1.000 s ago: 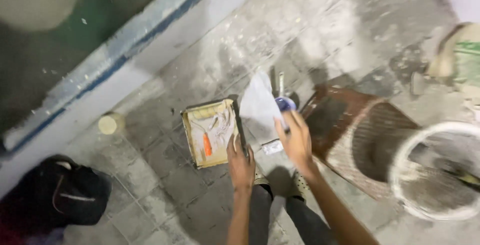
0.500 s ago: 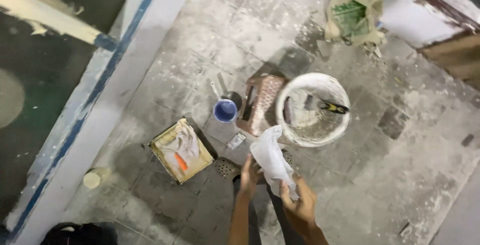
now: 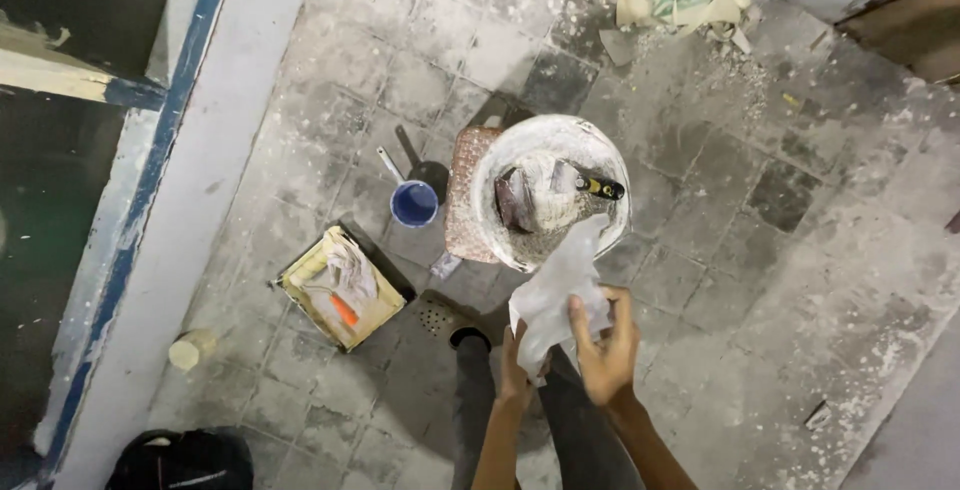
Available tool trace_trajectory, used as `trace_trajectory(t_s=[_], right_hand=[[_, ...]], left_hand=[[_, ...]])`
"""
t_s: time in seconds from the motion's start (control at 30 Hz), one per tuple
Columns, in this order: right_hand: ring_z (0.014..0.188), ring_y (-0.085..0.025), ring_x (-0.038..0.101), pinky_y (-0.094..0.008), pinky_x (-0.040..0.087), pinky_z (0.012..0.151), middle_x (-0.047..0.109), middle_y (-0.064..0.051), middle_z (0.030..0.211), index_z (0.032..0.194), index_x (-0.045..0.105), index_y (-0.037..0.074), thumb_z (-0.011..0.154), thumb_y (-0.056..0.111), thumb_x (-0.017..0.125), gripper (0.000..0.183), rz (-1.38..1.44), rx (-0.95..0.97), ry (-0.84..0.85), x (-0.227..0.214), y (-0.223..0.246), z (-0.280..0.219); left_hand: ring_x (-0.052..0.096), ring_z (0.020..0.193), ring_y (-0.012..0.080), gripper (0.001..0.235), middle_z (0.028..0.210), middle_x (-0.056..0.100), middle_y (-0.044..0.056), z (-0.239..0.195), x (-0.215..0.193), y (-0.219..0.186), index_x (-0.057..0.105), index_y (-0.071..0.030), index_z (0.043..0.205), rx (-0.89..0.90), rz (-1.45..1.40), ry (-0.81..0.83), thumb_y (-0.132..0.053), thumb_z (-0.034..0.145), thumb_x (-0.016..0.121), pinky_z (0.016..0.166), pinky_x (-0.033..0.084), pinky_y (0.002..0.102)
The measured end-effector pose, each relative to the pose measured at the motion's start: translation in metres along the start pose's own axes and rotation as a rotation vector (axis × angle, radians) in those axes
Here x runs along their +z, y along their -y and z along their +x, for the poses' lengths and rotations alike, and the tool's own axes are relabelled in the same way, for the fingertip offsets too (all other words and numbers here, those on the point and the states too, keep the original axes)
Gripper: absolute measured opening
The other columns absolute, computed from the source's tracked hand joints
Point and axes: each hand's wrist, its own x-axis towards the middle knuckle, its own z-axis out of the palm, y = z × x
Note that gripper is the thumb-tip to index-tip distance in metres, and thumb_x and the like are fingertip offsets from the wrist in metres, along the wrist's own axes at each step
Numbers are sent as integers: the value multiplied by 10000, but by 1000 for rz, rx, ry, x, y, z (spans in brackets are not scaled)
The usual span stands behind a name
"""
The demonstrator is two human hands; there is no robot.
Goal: The person mixes a white powder with water in a bucket using a trowel, then applies the resulting paste to a wooden window frame. The person adds powder from a plastic bag, pours water from a blue cup, and stirs the mixture before spreading it onto the frame.
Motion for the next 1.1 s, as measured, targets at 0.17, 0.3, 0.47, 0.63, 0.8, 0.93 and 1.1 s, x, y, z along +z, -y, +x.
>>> trace_trajectory(t_s=[0.17, 0.3, 0.47, 0.63, 0.8, 0.93, 1.1], right_hand=[[570, -36, 543, -213, 432, 432, 640, -21, 828, 1130, 603, 29, 964, 133, 677, 210, 83, 105, 141, 2, 8, 17], [556, -51, 581, -215, 441, 434, 664, -23, 865, 1136, 644, 23, 991, 139, 639, 185, -24, 38, 146, 5, 10, 25], [670, -63, 576, -237, 462, 559, 642, -22, 867, 1116, 626, 24, 1080, 173, 551, 170, 139, 69, 100, 6, 14, 28], [675, -72, 517, -254, 437, 598, 574, -5, 774, 1094, 565, 27, 1088, 197, 495, 183, 107, 141, 70, 4, 6, 40], [696, -93, 432, -272, 401, 612, 499, -13, 780, 1070, 594, 24, 1097, 186, 502, 188, 28, 192, 148, -1, -28, 63], [839, -87, 516, -241, 469, 732, 589, -18, 924, 1128, 590, 25, 1099, 218, 517, 208, 85, 213, 172, 2, -59, 77], [941, -113, 607, -269, 522, 783, 655, -30, 1091, 1322, 534, 29, 954, 160, 666, 412, 253, 244, 266, 14, -59, 78]], left_hand=[[532, 595, 147, 536, 808, 594, 41, -14, -3, 23, 496, -11, 1350, 188, 237, -1, -494, 1139, 394, 471, 403, 274], [646, 739, 166, 532, 933, 668, 54, -33, 11, 23, 502, -147, 1424, 130, 329, -221, -497, 1035, 404, 541, 510, 268], [691, 1056, 240, 652, 1240, 694, 108, -39, 20, 16, 522, -38, 1466, 51, 459, -440, -510, 1017, 489, 835, 579, 349], [666, 1134, 258, 658, 1307, 675, 135, -67, 28, 17, 525, 3, 1467, 0, 434, -463, -475, 1015, 507, 946, 534, 351], [657, 1124, 261, 616, 1291, 670, 151, -97, 40, 17, 534, 19, 1445, 64, 284, -534, -408, 1002, 531, 938, 523, 357], [650, 1115, 263, 583, 1279, 666, 163, -107, 51, 3, 541, 33, 1427, 190, 142, -643, -354, 991, 550, 932, 515, 362], [644, 1119, 259, 538, 1281, 666, 164, -120, 86, -36, 549, 38, 1414, 396, 195, -754, -261, 969, 589, 939, 499, 358]])
